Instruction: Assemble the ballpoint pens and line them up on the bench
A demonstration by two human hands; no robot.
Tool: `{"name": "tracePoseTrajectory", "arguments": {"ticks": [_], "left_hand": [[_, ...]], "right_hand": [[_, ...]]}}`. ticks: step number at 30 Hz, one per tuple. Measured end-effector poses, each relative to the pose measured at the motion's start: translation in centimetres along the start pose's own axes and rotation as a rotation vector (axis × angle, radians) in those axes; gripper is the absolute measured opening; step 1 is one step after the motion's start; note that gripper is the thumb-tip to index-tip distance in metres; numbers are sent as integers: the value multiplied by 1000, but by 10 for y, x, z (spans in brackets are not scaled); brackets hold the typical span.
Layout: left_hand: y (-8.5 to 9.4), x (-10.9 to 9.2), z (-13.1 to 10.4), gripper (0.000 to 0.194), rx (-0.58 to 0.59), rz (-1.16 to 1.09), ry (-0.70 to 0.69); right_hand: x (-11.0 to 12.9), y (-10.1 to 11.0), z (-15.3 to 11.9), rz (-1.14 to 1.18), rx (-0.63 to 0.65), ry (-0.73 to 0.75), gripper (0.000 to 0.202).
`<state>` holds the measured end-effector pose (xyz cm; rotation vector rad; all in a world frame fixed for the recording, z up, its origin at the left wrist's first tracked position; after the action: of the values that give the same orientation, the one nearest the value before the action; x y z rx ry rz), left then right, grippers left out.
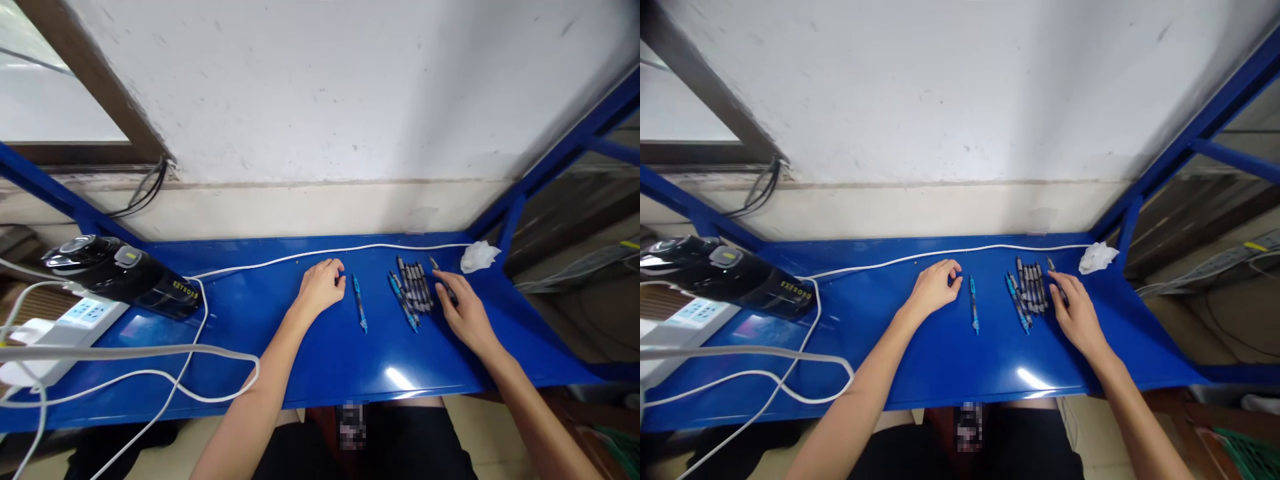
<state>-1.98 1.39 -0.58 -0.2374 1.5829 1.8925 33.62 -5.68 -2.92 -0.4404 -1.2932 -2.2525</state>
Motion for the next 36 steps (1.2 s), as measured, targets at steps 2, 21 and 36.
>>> {"name": "tracePoseTrajectory", "arguments": {"ticks": [2, 21, 36], "left_hand": [[-3, 3, 1, 14, -18, -70, 37], [0, -3, 14, 39, -142, -1658, 335], [-4, 17, 20, 35, -277, -1516, 251]], "right_hand": [[-15, 4, -17, -128, 34, 11, 55], [68, -3, -4, 221, -2, -58, 35], [124, -129, 91, 349, 282, 326, 33]]}}
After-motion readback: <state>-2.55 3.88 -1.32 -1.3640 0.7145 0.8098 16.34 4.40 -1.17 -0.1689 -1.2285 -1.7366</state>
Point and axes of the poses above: each hand's wrist, its own z-axis towards the middle knuckle, its own y-axis out of the back of the hand, x = y × z, the point moved 1 cm from there along z, towards the middle knuckle, and after that the axes turned 3 degrees about -x, right-handed, at the moved point
